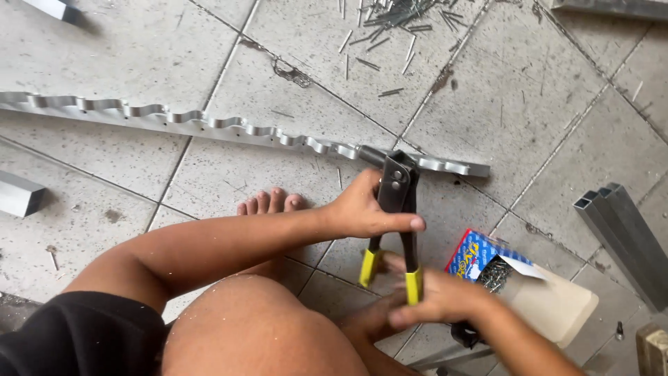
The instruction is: Using a manual rivet gun to fasten metal strips together while sitting on the floor.
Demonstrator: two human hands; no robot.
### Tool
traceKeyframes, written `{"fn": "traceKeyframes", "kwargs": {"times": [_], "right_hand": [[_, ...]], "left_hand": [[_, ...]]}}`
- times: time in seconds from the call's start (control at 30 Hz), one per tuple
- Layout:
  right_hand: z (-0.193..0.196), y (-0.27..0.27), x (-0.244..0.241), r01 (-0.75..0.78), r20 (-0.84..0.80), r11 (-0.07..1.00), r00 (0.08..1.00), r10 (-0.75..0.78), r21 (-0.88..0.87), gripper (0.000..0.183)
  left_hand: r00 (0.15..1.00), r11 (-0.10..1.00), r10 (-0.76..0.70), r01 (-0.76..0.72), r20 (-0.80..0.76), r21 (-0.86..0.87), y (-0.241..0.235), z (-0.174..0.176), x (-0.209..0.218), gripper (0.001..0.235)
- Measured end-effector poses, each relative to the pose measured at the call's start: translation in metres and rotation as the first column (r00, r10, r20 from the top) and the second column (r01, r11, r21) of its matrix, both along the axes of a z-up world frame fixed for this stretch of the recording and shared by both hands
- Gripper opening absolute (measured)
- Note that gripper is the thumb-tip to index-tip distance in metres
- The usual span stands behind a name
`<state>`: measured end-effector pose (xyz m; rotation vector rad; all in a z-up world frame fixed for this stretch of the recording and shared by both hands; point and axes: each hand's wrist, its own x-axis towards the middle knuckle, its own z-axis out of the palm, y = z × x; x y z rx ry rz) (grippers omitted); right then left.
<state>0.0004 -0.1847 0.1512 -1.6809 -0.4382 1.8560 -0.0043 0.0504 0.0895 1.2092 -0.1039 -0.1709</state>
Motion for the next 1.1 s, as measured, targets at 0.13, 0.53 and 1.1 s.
{"fn": "traceKeyframes", "kwargs": {"times": [0.13, 0.53, 1.1], "right_hand": [[-0.022, 0.024, -0.039, 0.554, -0.226, 0.829, 0.819, -0.527, 0.074, 0.082], [-0.03, 0.033, -0.021, 0.06, 0.374, 0.91, 0.921, 0.108, -0.411, 0.053], [0.002, 0.042, 0.04, -0.021, 0.36, 0.813, 0.89, 0.28, -0.582, 0.061]], "left_hand": [[0.999, 0.999, 0.027, -0.027, -0.033, -0.025, 0.004, -0.021, -0.005, 0.035], [0.965, 0.845, -0.143, 0.234, -0.218, 0.481, 0.036, -0.042, -0.033, 0.062], [0.951, 0.185, -0.161, 0.293, -0.265, 0.938, 0.081, -0.034, -0.054, 0.095]]}}
